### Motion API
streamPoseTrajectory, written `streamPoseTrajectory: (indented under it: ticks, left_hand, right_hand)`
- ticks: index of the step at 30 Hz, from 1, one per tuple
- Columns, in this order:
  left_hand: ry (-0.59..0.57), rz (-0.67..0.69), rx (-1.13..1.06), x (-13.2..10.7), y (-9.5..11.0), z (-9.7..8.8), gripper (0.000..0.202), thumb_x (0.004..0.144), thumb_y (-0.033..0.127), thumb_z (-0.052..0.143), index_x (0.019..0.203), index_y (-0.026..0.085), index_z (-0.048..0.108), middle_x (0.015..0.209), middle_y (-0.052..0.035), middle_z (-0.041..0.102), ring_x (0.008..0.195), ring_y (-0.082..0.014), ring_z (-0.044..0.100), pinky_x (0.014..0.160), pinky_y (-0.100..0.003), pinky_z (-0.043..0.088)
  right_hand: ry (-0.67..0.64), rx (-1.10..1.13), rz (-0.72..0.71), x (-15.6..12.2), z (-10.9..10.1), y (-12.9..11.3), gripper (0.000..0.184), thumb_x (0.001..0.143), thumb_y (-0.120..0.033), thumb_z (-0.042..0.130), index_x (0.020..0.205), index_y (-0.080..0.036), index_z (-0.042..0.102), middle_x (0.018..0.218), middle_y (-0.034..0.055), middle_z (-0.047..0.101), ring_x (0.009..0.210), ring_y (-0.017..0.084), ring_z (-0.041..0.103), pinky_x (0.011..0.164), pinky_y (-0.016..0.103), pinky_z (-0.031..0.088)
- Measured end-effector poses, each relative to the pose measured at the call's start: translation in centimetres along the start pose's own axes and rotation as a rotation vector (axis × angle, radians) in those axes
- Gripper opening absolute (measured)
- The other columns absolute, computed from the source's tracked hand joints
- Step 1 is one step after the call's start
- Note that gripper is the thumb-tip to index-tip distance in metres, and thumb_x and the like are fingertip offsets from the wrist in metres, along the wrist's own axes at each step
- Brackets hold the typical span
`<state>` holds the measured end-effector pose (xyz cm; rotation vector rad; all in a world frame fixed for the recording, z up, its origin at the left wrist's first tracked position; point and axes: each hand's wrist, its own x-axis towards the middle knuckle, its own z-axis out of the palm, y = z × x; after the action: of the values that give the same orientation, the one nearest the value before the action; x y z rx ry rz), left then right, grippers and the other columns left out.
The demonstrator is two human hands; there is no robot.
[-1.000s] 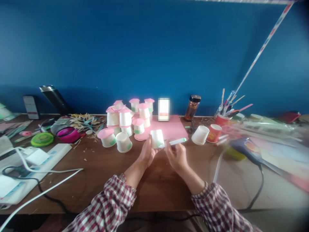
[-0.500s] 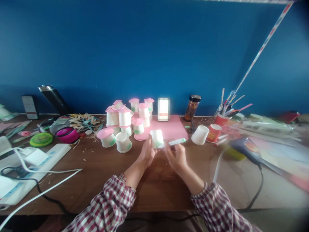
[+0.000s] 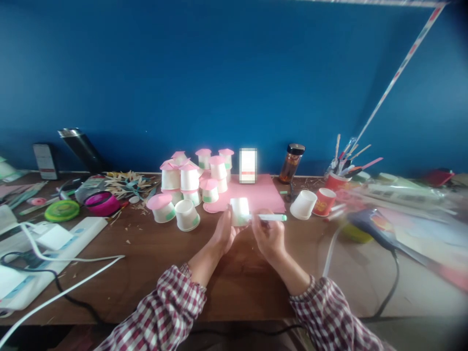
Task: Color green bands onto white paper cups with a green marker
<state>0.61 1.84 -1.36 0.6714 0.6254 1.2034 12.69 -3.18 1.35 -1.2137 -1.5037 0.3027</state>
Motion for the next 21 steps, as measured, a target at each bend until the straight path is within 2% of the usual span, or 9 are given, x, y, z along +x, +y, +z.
streamPoseTrajectory:
  ticks: [10,16,21]
  left_hand:
    - [-0.052,0.015,0.017,-0.49,0.14,0.15,0.052,0.082,0.057,0.051,0.11,0.014,0.062,0.099,-0.0123,0.069,0.1,-0.0251,0.062,0.089,-0.04,0.047]
    - [-0.011,0.006,0.022,-0.23,0.11,0.13,0.055,0.083,0.059,0.048,0.113,0.015,0.06,0.105,-0.0119,0.068,0.102,-0.0249,0.061,0.089,-0.039,0.048]
    - [-0.025,0.004,0.027,-0.18,0.09,0.03,0.056,0.083,0.059,0.048,0.116,0.014,0.059,0.106,-0.013,0.068,0.102,-0.0253,0.061,0.09,-0.041,0.047]
  right_hand:
    - [-0.025,-0.037,-0.028,0.04,0.0,0.02,0.018,0.09,-0.028,0.049,0.081,-0.018,0.062,0.067,0.0011,0.067,0.052,0.011,0.06,0.052,0.019,0.047]
    - [-0.041,-0.056,-0.013,0.03,0.01,0.13,0.018,0.089,-0.028,0.05,0.082,-0.017,0.061,0.062,-0.0004,0.064,0.048,0.01,0.057,0.05,0.02,0.045]
    - [-0.043,-0.016,0.003,0.12,0.01,0.02,0.019,0.09,-0.027,0.049,0.081,-0.017,0.062,0.064,0.0007,0.066,0.05,0.01,0.059,0.051,0.019,0.046]
